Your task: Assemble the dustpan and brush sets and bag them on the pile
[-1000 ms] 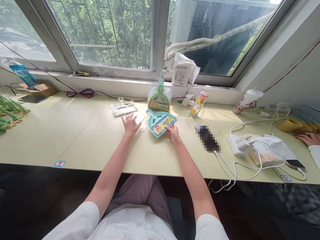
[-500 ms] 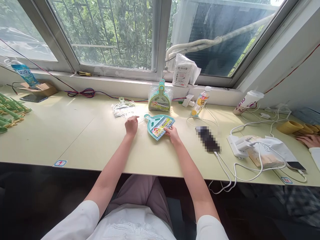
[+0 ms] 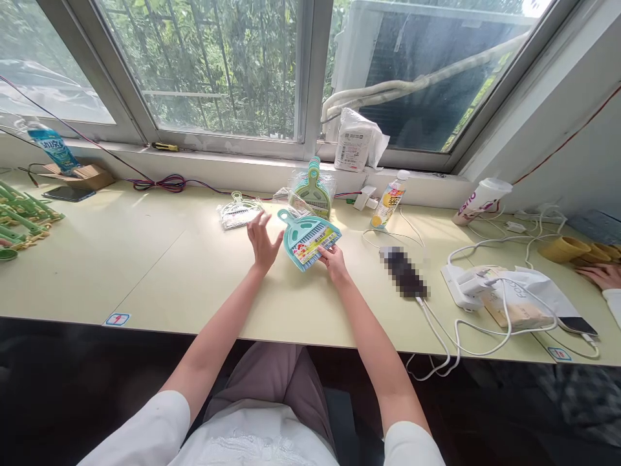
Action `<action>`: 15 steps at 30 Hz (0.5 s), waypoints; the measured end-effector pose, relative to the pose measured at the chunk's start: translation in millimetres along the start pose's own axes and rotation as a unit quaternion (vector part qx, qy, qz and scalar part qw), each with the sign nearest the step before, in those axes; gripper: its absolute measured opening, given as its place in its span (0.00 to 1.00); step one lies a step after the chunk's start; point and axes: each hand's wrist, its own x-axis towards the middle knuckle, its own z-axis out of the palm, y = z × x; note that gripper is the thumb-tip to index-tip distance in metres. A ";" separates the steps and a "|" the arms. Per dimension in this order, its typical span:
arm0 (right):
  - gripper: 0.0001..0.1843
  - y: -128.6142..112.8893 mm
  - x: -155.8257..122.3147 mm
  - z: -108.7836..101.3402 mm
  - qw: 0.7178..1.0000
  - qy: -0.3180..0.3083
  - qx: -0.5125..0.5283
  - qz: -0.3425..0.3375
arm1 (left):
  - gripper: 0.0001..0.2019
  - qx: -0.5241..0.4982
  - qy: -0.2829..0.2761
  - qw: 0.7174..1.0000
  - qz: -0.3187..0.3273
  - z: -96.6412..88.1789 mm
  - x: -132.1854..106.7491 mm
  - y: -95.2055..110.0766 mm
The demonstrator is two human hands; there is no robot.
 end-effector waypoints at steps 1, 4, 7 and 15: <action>0.21 -0.1 0.2 0.0 1.000 0.004 0.005 -0.005 | 0.30 -0.021 0.045 0.998 -0.036 -1.1 1.6 1.6; 0.22 -0.1 0.9 -0.2 1.000 0.006 0.015 -0.016 | 0.41 -0.169 0.109 0.963 -0.177 -0.1 6.2 -0.6; 0.22 0.5 1.0 0.6 1.000 -0.005 0.014 -0.024 | 0.43 -0.398 0.050 0.854 -0.331 6.4 8.4 -10.4; 0.22 0.1 -1.0 3.2 1.000 -0.013 -0.001 -0.025 | 0.29 -0.560 -0.116 0.727 -0.380 20.9 5.0 -21.2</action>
